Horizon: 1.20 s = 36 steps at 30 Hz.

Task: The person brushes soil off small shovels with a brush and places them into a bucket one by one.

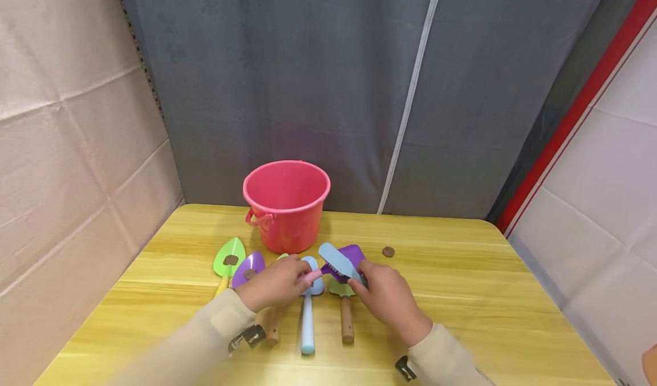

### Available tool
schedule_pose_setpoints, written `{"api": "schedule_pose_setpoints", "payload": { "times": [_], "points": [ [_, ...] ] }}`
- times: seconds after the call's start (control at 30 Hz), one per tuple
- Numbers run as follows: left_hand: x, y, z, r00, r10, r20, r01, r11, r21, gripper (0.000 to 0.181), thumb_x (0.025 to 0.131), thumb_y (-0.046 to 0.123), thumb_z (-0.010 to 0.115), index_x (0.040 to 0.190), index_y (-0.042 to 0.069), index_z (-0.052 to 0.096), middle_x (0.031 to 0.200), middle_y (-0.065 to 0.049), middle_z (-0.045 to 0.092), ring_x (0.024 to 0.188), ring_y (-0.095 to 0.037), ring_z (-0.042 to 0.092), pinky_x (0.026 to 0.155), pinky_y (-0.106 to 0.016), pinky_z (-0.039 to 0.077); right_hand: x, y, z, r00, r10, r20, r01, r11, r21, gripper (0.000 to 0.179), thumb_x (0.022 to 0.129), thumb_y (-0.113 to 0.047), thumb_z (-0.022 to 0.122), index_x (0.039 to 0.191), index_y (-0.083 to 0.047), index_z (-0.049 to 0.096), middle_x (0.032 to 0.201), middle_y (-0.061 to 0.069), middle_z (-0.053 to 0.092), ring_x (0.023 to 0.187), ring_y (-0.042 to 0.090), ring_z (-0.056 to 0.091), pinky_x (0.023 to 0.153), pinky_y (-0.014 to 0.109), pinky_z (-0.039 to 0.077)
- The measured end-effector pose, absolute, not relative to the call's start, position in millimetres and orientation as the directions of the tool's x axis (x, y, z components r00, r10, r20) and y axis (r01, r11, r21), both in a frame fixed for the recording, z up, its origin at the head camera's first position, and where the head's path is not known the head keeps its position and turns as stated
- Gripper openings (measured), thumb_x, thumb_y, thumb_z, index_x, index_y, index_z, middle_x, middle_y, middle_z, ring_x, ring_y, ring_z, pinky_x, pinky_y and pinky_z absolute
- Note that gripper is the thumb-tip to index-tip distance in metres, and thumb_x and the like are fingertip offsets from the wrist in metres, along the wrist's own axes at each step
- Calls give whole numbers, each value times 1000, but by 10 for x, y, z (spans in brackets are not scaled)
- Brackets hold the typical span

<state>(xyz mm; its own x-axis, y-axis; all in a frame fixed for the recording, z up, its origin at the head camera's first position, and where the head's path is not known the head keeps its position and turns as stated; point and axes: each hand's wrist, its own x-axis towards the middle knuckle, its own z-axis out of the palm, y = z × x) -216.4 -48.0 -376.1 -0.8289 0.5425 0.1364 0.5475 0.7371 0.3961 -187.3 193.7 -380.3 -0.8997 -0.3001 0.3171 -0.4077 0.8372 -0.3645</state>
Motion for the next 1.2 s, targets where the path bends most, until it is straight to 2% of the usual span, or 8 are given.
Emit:
{"api": "schedule_pose_setpoints", "payload": {
  "times": [0.13, 0.27, 0.5, 0.77, 0.97, 1.2],
  "points": [
    [-2157, -486, -3758, -827, 546, 137, 550, 734, 398, 24, 99, 23, 62, 77, 13, 59, 72, 4, 51, 68, -13, 50, 67, -30, 45, -1873, 1927, -3809, -905, -301, 300, -399, 845, -356, 24, 89, -21, 76, 80, -17, 54, 60, -10, 41, 50, 4, 35, 47, 22, 31],
    [-2133, -506, -3752, -837, 534, 123, 533, 742, 406, 13, 95, 16, 66, 84, 11, 63, 73, 3, 51, 69, -14, 49, 68, -30, 45, -1938, 2029, -3863, -913, -271, 304, -371, 862, -345, 18, 89, -20, 75, 84, -14, 59, 62, -9, 46, 51, 6, 37, 48, 24, 32],
    [-2126, -545, -3781, -845, 526, 97, 515, 751, 413, 13, 96, 20, 65, 88, 10, 65, 73, 3, 50, 68, -14, 49, 67, -29, 45, -2057, 2309, -4021, -944, -192, 267, -288, 876, -387, 16, 92, -20, 72, 87, -10, 60, 58, -6, 41, 48, 6, 32, 45, 23, 26],
    [-2145, -569, -3752, -852, 516, 90, 497, 740, 453, 6, 95, 15, 65, 91, 10, 66, 73, 6, 54, 69, -13, 51, 68, -28, 45, -2132, 2500, -4083, -956, -137, 260, -233, 892, -388, 16, 91, -19, 71, 90, -6, 63, 57, -4, 41, 49, 10, 34, 46, 26, 27],
    [-2125, -592, -3749, -859, 504, 93, 485, 742, 462, 5, 94, 13, 66, 90, 9, 65, 73, 4, 52, 69, -14, 50, 66, -29, 44, -2104, 2392, -4018, -948, -150, 282, -259, 879, -402, 14, 92, -20, 70, 89, -8, 63, 56, -6, 40, 48, 8, 33, 45, 25, 27],
    [-2155, -552, -3779, -860, 505, 75, 474, 735, 485, 20, 97, 21, 64, 80, 13, 60, 65, 2, 48, 64, -13, 48, 62, -27, 43, -1936, 2103, -3878, -914, -233, 331, -354, 856, -376, 15, 90, -19, 75, 88, -11, 63, 56, -9, 41, 48, 4, 33, 44, 22, 29]
  ]
}}
